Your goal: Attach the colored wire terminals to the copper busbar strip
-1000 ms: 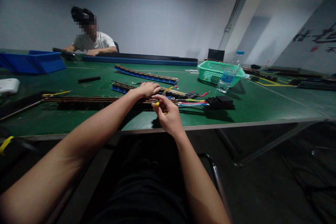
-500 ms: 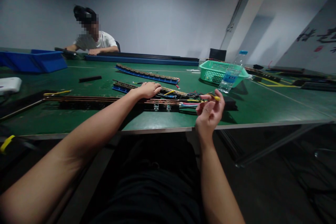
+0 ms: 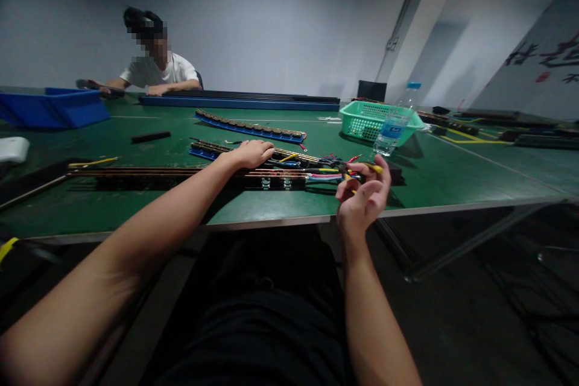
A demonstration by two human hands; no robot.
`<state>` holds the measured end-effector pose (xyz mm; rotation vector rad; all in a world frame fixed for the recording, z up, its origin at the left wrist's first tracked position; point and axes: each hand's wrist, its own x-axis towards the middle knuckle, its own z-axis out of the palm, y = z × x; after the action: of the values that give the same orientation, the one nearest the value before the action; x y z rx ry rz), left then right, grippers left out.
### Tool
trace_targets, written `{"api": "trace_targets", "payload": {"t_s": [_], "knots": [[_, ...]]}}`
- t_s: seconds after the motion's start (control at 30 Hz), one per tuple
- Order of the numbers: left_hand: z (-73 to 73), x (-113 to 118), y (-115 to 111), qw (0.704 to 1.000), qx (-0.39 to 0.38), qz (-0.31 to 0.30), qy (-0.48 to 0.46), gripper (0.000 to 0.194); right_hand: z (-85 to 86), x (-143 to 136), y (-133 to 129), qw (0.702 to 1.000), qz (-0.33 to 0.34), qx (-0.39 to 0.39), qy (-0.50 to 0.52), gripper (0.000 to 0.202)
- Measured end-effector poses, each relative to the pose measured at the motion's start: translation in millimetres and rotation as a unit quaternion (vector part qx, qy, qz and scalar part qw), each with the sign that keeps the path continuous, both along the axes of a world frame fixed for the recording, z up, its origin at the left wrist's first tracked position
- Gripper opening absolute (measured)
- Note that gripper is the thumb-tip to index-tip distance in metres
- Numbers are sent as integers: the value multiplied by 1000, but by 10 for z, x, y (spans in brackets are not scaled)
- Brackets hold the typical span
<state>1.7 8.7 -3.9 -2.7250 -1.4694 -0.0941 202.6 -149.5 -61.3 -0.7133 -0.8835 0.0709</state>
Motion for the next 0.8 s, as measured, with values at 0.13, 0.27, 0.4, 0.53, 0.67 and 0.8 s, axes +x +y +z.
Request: {"api": "trace_targets", "payload": {"t_s": [0.13, 0.27, 0.4, 0.53, 0.67, 0.8], "knots": [[6, 0, -7, 1000, 2, -1, 2, 48, 12, 45, 26, 995, 38, -72, -49, 49], [3, -1, 3, 1000, 6, -5, 7, 50, 22, 68, 25, 974, 58, -149, -158, 38], [-8, 1, 15, 1000, 9, -3, 6, 49, 33, 16, 0, 947, 24, -196, -254, 29], [-14, 0, 21, 1000, 8, -4, 0, 48, 34, -33, -4, 919, 13, -218, -328, 27], [-4, 1, 13, 1000, 5, -5, 0, 49, 32, -33, -9, 933, -2, -205, -296, 27], [-6, 4, 14, 1000, 5, -3, 5, 48, 34, -31, -6, 931, 4, -185, -313, 45]]}}
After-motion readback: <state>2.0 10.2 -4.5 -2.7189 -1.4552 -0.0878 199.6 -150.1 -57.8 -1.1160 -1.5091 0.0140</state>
